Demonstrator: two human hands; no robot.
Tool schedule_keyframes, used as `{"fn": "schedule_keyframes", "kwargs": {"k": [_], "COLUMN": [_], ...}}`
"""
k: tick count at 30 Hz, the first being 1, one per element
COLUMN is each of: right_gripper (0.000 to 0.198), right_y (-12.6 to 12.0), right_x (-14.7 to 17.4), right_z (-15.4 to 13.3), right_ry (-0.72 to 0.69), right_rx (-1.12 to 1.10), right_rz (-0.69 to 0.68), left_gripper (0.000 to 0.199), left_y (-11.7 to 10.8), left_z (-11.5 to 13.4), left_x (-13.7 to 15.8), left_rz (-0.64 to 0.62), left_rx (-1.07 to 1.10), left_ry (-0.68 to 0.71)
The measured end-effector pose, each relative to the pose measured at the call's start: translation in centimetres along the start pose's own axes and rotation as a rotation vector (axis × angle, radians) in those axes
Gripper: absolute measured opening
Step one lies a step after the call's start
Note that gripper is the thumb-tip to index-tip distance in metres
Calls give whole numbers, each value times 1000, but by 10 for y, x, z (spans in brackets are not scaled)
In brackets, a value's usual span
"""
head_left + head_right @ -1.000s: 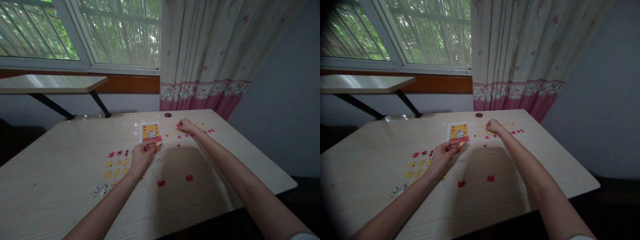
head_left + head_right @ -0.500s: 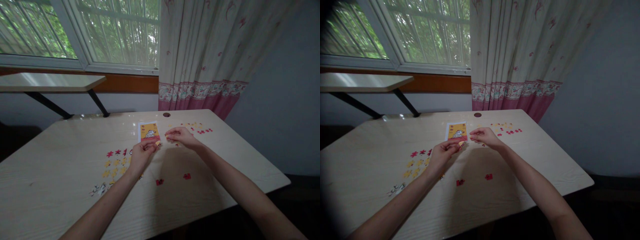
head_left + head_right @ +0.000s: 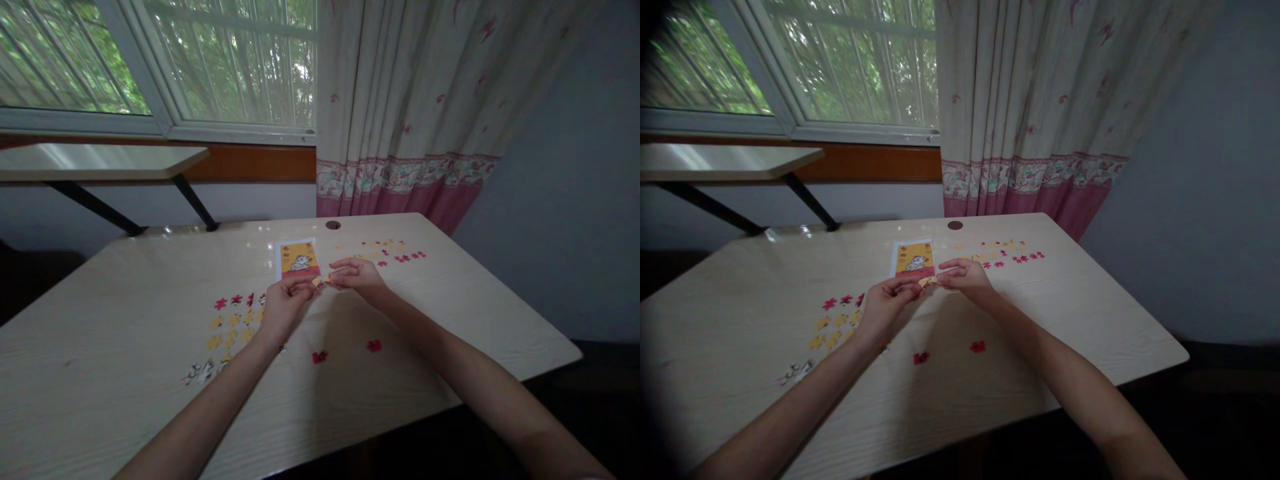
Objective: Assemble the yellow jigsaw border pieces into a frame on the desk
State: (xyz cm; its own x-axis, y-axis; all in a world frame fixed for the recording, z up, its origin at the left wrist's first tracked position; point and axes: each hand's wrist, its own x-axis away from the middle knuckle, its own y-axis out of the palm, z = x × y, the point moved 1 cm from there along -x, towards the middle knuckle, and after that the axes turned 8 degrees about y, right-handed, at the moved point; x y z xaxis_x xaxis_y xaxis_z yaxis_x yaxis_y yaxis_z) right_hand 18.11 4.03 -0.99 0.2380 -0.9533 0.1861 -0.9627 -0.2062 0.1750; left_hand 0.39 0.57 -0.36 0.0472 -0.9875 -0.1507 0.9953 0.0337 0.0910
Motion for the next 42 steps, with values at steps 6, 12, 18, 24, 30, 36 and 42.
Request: {"fn": "schedule_keyframes", "kwargs": {"k": [6, 12, 18, 24, 30, 36, 42], "right_gripper": [43, 41, 38, 36, 37, 38, 39], "right_y": [4, 10, 11, 11, 10, 11, 11], "right_x": [-1, 3, 7, 8, 8, 9, 7], "right_z": [1, -1, -5, -6, -7, -7, -2], "right_ry": [-43, -54, -69, -75, -85, -114, -128], "right_rx": [41, 74, 107, 124, 147, 153, 147], "right_rz": [10, 50, 70, 81, 87, 96, 98], "left_gripper": [26, 25, 25, 26, 27, 26, 27], "left_y": [0, 0, -1, -1, -1, -1, -1], "left_z": [1, 0, -2, -2, -3, -1, 0], "left_x": [-1, -1, -2, -3, -3, -2, -1], "left_rz": [-10, -19, -3, -17, -37, -30, -23], "left_rx": [8, -15, -46, -19, 0, -5, -12], "left_ry": [-14, 11, 18, 9, 15, 17, 17]}}
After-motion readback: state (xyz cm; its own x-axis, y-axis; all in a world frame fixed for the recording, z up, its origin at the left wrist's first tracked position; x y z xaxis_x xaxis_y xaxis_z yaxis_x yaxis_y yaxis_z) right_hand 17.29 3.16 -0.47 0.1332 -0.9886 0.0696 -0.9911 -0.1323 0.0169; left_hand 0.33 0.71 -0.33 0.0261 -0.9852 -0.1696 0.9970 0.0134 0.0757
